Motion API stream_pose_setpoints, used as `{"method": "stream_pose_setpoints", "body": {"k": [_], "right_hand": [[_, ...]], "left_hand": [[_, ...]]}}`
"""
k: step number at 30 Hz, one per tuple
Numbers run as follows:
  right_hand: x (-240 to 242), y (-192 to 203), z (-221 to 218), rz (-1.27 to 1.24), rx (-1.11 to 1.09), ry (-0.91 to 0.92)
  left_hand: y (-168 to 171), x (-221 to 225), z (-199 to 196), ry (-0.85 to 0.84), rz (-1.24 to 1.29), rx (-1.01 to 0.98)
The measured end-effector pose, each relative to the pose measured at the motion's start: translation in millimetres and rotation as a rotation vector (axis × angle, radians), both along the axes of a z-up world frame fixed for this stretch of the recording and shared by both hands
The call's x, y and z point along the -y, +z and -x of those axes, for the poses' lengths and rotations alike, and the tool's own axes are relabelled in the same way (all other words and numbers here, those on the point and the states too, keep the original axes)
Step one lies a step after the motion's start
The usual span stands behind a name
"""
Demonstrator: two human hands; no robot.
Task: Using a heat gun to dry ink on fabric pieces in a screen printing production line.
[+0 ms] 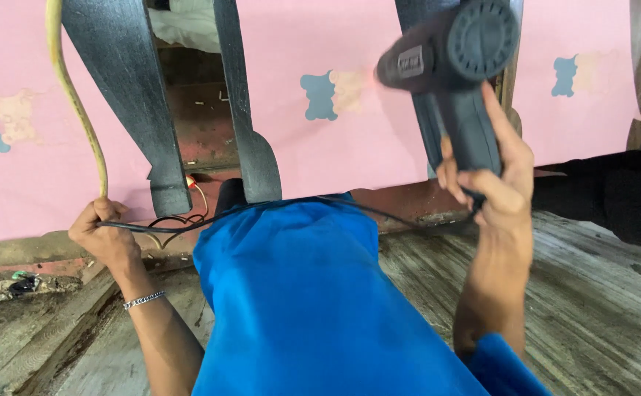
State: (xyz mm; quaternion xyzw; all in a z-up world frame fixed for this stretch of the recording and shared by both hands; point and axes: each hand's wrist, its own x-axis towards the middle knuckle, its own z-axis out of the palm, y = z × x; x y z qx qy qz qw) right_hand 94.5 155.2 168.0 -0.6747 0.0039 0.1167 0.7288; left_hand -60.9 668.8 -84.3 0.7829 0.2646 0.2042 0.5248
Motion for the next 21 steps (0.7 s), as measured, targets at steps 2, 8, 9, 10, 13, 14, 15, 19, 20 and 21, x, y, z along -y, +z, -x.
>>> {"method": "stream_pose_setpoints", "body": {"k": [2,8,9,10,13,14,15,19,20,21], "right_hand": [[12.7,0.3,13.4,-0.096,-0.087,0.065],[-5.8,-6.3,18.5,-0.114,-0.023,0.127],[-2.0,-2.4,20.5,-0.112,-0.022,0.125],[1.5,2.1,22.2,-0.053,0.0,0.136],[12.9,0.6,27.1,-0.073,0.018,0.232],[16.8,-3.0,30.1,-0.152,0.012,0.309],[7.8,-1.9,29.0,-0.153,0.013,0.309],[-5.5,-2.7,31.3,-0.118,-0.019,0.115],[-2.2,-3.0,31.0,-0.099,0.0,0.077],[5.3,-1.0,32.1,-0.098,0.004,0.076]], "left_hand": [[2.1,2.8,-0.6,0.007,0.052,0.016],[3.0,2.1,-0.9,0.019,0.048,-0.009],[0.9,1.3,0.1,0.016,0.05,-0.008],[-0.7,0.3,0.7,0.014,0.032,-0.001],[0.1,0.5,1.2,0.011,0.006,0.001],[0.9,0.4,0.9,0.002,-0.001,-0.006],[0.5,1.4,-0.8,0.002,-0.002,-0.006],[-2.1,-1.3,2.6,0.023,0.068,0.009],[-3.9,-2.0,1.6,0.019,0.05,0.013],[-4.8,-1.6,1.3,0.018,0.052,0.016]]}}
